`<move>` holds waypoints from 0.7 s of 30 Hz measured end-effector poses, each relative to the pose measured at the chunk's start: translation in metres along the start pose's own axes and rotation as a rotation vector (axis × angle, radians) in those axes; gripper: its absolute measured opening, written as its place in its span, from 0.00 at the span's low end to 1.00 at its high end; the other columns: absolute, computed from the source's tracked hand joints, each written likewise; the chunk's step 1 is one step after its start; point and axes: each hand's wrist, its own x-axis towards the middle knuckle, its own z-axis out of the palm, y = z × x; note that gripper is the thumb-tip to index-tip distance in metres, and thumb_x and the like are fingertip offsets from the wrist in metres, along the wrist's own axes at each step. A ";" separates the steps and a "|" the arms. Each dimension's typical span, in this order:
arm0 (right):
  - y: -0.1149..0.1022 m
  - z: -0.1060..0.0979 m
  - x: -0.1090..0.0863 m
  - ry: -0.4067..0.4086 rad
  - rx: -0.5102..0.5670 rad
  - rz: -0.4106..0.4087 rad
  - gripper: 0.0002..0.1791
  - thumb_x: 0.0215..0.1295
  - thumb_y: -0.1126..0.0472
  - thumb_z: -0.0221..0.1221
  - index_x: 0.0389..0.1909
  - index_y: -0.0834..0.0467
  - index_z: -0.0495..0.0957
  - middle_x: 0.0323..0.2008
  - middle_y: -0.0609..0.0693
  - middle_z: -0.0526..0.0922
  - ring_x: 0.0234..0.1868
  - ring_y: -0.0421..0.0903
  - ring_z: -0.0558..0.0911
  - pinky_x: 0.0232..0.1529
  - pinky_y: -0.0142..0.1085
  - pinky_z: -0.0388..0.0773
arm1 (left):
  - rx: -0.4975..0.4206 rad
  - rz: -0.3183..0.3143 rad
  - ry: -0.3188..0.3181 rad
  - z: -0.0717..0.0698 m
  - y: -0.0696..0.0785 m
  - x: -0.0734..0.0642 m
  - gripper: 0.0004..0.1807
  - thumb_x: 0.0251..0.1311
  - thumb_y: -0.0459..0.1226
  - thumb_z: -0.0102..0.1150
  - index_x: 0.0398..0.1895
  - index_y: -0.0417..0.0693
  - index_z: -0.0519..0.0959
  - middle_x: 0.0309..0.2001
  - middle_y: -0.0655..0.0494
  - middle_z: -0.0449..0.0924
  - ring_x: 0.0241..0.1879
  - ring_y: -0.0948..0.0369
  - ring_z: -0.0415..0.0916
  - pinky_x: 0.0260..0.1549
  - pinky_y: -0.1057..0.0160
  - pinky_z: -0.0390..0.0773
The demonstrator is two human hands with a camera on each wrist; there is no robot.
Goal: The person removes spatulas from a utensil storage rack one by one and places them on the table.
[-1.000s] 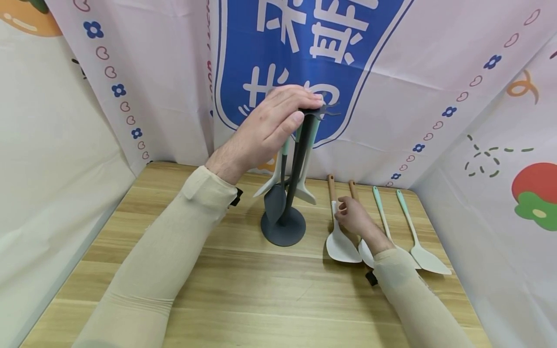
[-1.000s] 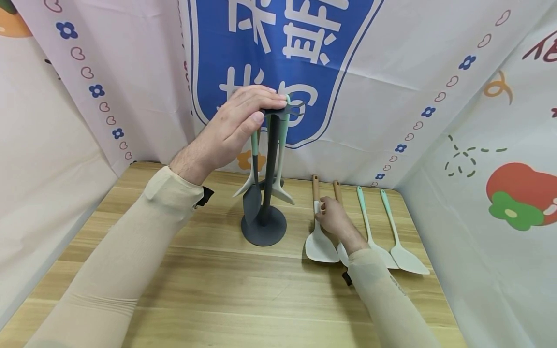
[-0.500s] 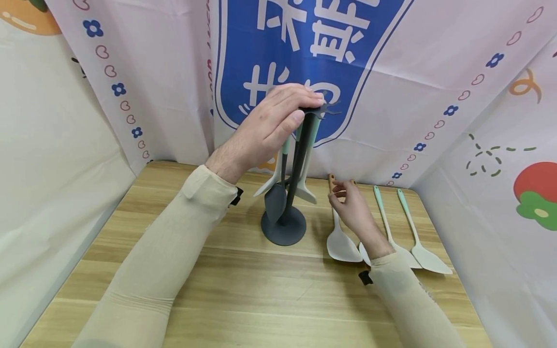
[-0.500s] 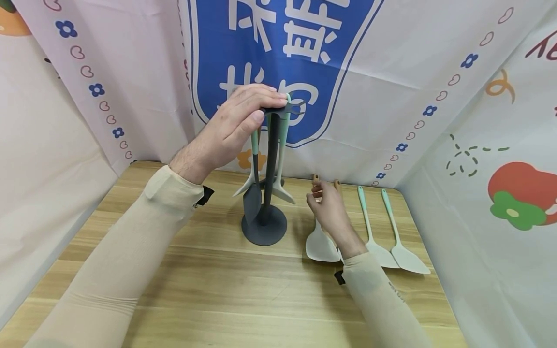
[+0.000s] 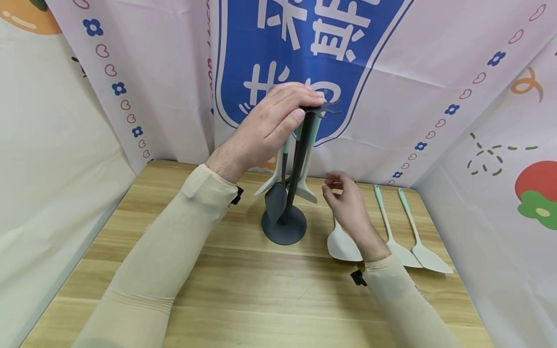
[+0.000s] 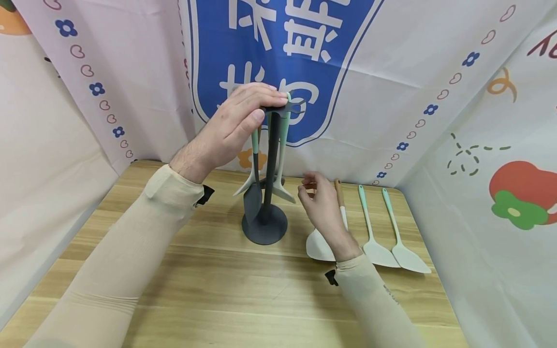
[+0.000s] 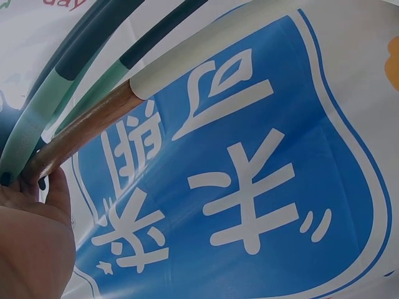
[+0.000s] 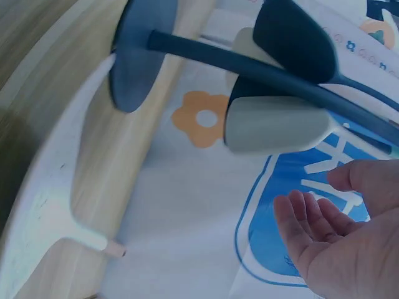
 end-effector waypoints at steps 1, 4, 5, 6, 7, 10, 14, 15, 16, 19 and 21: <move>-0.002 0.001 -0.001 0.003 0.005 -0.004 0.23 0.88 0.65 0.62 0.77 0.65 0.78 0.64 0.64 0.87 0.69 0.64 0.90 0.70 0.60 0.93 | 0.000 0.000 0.000 0.000 0.000 0.000 0.31 0.92 0.49 0.35 0.83 0.53 0.81 0.84 0.59 0.80 0.90 0.61 0.65 0.97 0.62 0.52; -0.010 0.003 -0.004 0.016 0.017 -0.019 0.23 0.88 0.65 0.62 0.77 0.64 0.78 0.64 0.64 0.88 0.69 0.63 0.90 0.71 0.61 0.93 | 0.006 0.007 -0.004 0.000 0.000 0.000 0.29 0.94 0.47 0.37 0.83 0.53 0.81 0.84 0.58 0.80 0.91 0.60 0.65 0.98 0.61 0.51; -0.013 0.004 -0.005 0.021 0.018 -0.025 0.23 0.88 0.65 0.62 0.77 0.64 0.79 0.64 0.64 0.88 0.68 0.63 0.90 0.70 0.60 0.93 | 0.011 0.011 -0.006 0.001 0.000 0.000 0.28 0.94 0.46 0.38 0.83 0.52 0.81 0.84 0.58 0.80 0.91 0.60 0.65 0.98 0.61 0.51; -0.016 0.005 -0.007 0.028 0.021 -0.034 0.22 0.88 0.65 0.63 0.77 0.64 0.79 0.64 0.64 0.88 0.68 0.63 0.90 0.70 0.60 0.93 | 0.018 0.014 -0.006 0.001 0.000 0.001 0.27 0.95 0.44 0.39 0.83 0.52 0.80 0.84 0.57 0.80 0.90 0.60 0.65 0.98 0.61 0.52; -0.019 0.006 -0.008 0.035 0.022 -0.043 0.22 0.88 0.65 0.63 0.76 0.63 0.79 0.63 0.63 0.89 0.67 0.62 0.91 0.69 0.60 0.93 | 0.026 0.021 -0.003 0.001 0.001 0.001 0.26 0.96 0.43 0.41 0.82 0.52 0.81 0.83 0.57 0.81 0.90 0.59 0.66 0.98 0.60 0.52; -0.028 0.008 -0.012 0.060 0.020 -0.073 0.21 0.87 0.65 0.64 0.75 0.63 0.81 0.61 0.62 0.90 0.66 0.61 0.92 0.67 0.59 0.95 | 0.052 0.027 0.001 0.000 0.003 0.003 0.23 0.96 0.42 0.45 0.82 0.50 0.81 0.82 0.56 0.82 0.89 0.57 0.68 0.98 0.61 0.53; -0.036 0.010 -0.016 0.094 0.035 -0.110 0.20 0.86 0.66 0.66 0.73 0.62 0.83 0.60 0.60 0.91 0.64 0.59 0.93 0.67 0.56 0.96 | 0.077 0.021 0.014 0.000 0.008 0.007 0.21 0.94 0.39 0.51 0.79 0.49 0.83 0.80 0.56 0.85 0.87 0.56 0.71 0.97 0.62 0.55; -0.038 0.011 -0.017 0.101 0.043 -0.117 0.20 0.86 0.66 0.66 0.73 0.61 0.83 0.59 0.60 0.91 0.64 0.58 0.93 0.67 0.56 0.96 | 0.081 0.021 0.016 0.000 0.010 0.008 0.21 0.93 0.37 0.52 0.78 0.49 0.84 0.80 0.56 0.85 0.87 0.56 0.72 0.97 0.61 0.55; -0.039 0.011 -0.018 0.109 0.049 -0.123 0.19 0.86 0.66 0.66 0.72 0.61 0.83 0.59 0.60 0.91 0.63 0.58 0.93 0.67 0.56 0.96 | 0.085 0.021 0.020 0.001 0.011 0.009 0.20 0.93 0.36 0.53 0.78 0.49 0.85 0.79 0.56 0.86 0.86 0.55 0.73 0.97 0.61 0.55; -0.043 0.013 -0.020 0.131 0.063 -0.137 0.19 0.86 0.65 0.67 0.71 0.59 0.84 0.59 0.58 0.91 0.63 0.56 0.93 0.67 0.55 0.96 | 0.100 0.013 0.027 0.003 0.017 0.013 0.20 0.91 0.33 0.55 0.76 0.50 0.86 0.78 0.56 0.87 0.84 0.55 0.75 0.96 0.62 0.58; -0.044 0.014 -0.021 0.144 0.072 -0.140 0.18 0.86 0.64 0.67 0.71 0.58 0.84 0.58 0.57 0.92 0.63 0.55 0.93 0.67 0.54 0.96 | 0.106 0.004 0.026 0.005 0.019 0.015 0.20 0.91 0.32 0.56 0.75 0.50 0.87 0.77 0.56 0.88 0.83 0.55 0.76 0.94 0.62 0.62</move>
